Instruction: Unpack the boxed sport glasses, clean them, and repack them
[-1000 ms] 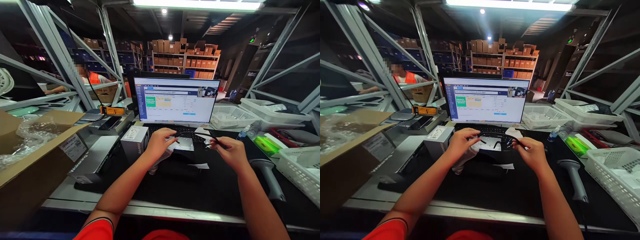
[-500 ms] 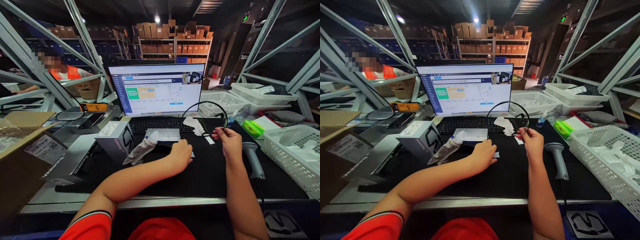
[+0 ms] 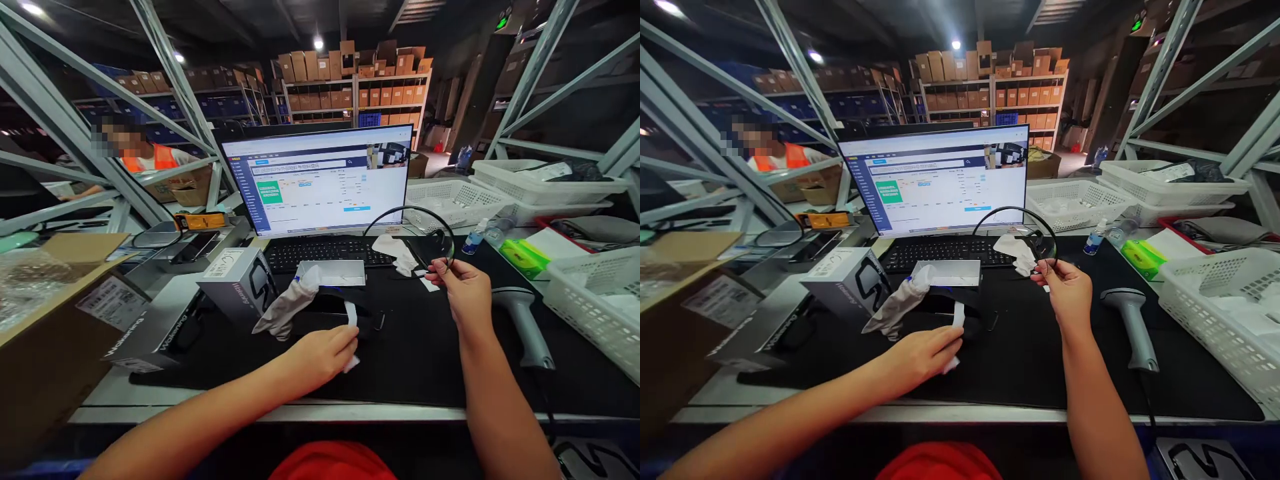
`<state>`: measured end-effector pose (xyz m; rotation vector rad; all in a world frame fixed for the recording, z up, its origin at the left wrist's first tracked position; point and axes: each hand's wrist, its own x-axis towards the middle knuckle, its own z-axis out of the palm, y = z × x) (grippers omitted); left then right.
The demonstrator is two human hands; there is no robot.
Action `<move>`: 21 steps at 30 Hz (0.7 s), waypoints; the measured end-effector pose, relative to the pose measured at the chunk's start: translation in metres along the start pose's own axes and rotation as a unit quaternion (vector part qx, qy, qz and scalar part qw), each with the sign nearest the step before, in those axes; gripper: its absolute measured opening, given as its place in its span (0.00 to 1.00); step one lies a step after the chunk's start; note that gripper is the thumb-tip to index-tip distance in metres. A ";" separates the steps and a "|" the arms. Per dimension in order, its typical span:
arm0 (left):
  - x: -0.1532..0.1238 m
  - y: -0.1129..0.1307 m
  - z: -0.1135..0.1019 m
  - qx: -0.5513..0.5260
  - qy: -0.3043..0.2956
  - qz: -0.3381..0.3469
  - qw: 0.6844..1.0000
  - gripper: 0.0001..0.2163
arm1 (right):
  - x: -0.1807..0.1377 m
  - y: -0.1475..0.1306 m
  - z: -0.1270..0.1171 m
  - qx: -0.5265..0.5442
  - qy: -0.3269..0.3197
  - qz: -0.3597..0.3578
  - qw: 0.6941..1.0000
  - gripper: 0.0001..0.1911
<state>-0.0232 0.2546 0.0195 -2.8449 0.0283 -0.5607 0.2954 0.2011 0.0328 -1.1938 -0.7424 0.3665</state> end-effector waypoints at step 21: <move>-0.043 0.007 -0.009 -0.029 0.205 -0.427 0.880 0.09 | -0.023 -0.003 0.015 0.062 -0.108 0.077 0.989 0.17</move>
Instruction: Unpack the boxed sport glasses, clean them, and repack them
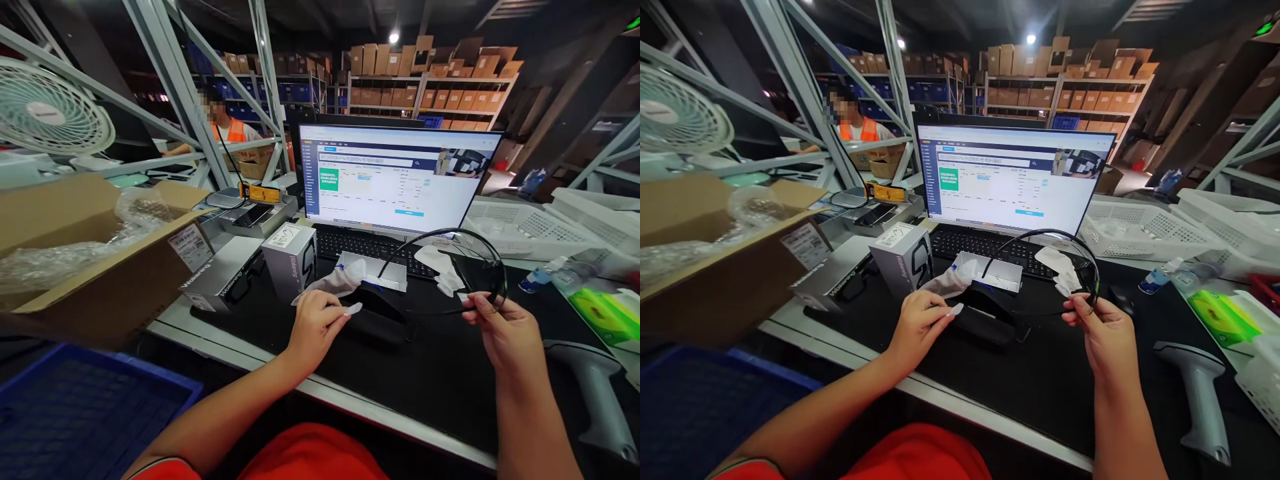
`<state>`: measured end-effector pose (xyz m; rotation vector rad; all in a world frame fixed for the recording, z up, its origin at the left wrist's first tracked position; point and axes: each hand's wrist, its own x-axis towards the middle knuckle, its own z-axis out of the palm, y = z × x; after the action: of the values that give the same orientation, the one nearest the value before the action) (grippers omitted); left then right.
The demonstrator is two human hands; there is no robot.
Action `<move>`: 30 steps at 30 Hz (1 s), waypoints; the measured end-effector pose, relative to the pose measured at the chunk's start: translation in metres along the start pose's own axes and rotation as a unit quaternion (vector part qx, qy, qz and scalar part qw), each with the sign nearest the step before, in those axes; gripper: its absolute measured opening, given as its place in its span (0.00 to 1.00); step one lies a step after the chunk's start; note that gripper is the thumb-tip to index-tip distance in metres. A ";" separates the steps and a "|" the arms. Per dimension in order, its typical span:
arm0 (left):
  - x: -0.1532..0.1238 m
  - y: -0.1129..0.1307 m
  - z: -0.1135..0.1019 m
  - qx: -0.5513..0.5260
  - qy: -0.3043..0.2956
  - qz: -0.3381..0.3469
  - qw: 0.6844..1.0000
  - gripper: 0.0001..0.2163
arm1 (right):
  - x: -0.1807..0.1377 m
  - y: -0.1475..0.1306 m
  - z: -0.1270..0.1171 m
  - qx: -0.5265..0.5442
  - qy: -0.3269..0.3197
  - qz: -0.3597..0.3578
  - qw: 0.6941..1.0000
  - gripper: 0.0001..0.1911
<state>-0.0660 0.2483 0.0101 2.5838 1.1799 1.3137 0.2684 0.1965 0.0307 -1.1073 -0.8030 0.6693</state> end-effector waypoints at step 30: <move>0.026 0.010 -0.009 -0.268 0.022 -0.082 0.960 0.14 | -0.039 -0.009 0.015 -0.108 -0.116 0.018 0.987 0.15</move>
<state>-0.0567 0.2547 0.0376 2.0404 0.8615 1.4184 0.2354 0.1699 0.0335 -1.2576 -1.0770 0.7648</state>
